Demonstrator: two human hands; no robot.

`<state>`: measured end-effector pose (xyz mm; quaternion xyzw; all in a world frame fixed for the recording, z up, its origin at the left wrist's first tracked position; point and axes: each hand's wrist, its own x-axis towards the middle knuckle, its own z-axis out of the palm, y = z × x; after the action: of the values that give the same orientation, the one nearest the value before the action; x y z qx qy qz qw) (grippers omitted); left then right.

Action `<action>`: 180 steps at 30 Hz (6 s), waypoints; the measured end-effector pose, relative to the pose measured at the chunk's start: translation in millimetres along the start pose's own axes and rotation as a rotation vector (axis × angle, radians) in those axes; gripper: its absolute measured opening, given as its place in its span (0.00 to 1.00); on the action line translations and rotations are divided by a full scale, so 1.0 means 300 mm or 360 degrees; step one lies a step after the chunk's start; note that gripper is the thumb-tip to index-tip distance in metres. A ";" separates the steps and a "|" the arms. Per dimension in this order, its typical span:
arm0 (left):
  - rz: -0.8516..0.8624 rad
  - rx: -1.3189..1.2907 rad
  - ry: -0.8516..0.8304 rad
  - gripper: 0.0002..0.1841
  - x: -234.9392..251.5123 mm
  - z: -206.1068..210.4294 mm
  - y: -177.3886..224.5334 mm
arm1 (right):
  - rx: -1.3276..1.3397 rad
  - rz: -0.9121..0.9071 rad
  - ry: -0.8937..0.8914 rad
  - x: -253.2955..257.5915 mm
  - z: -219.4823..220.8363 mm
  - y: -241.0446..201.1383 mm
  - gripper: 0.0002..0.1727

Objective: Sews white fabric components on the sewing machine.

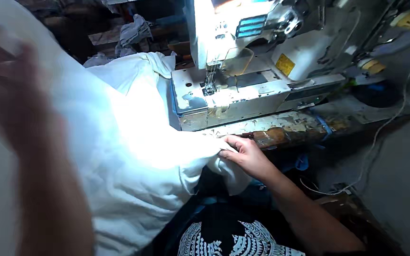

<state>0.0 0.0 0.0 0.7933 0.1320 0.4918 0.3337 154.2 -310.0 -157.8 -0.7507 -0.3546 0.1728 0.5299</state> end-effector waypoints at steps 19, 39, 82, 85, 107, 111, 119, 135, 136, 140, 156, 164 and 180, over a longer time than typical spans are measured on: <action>-0.0046 -0.0625 -0.0774 0.16 -0.549 0.679 0.141 | 0.1260 -0.0036 0.0140 -0.153 -0.142 0.167 0.10; -0.1001 -0.1123 -0.0866 0.08 -0.652 0.501 0.076 | 0.0886 -0.0392 0.0128 -0.141 0.022 0.100 0.05; -0.0701 -0.0782 -0.1336 0.10 -0.695 0.599 0.135 | 0.0844 -0.0205 0.0395 -0.226 -0.023 0.138 0.18; -0.0750 -0.0828 -0.1256 0.11 -0.668 0.589 0.129 | 0.0421 -0.0176 0.0536 -0.215 -0.016 0.125 0.24; -0.0016 -0.0165 -0.0289 0.08 -0.645 0.104 0.045 | 0.0155 -0.0876 0.0267 -0.159 -0.007 -0.023 0.13; 0.0474 0.0152 -0.0047 0.05 -0.671 0.122 0.063 | -0.0560 -0.1157 0.0807 -0.188 0.015 0.003 0.10; 0.0072 -0.0298 -0.0510 0.04 -0.347 0.228 0.183 | 0.0432 -0.1019 -0.0164 -0.157 -0.009 -0.063 0.18; 0.0099 0.0661 -0.1001 0.20 0.065 0.774 -0.092 | 0.0912 -0.0326 0.0123 0.198 0.013 0.066 0.19; 0.0153 0.0637 -0.0972 0.20 0.064 0.778 -0.106 | 0.0868 -0.0371 0.0140 0.186 0.015 0.066 0.19; 0.0282 0.0573 -0.0921 0.21 0.078 0.791 -0.148 | 0.0783 -0.0384 0.0185 0.182 0.017 0.065 0.19; 0.0533 0.0450 -0.0798 0.11 -0.001 0.576 -0.081 | -0.0262 -0.0928 0.0880 0.125 -0.058 0.058 0.16; 0.0832 0.0254 -0.0397 0.06 -0.126 0.574 -0.065 | 0.0285 -0.0743 0.0467 0.222 -0.028 -0.004 0.07; 0.1139 0.0275 -0.0940 0.08 -0.235 0.360 0.280 | 0.0451 -0.0991 0.0243 -0.045 0.006 -0.086 0.13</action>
<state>49.9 -143.4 -25.1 0.9197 -0.2099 0.3164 0.0992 134.7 -313.6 -136.5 -0.5363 -0.4984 -0.0064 0.6812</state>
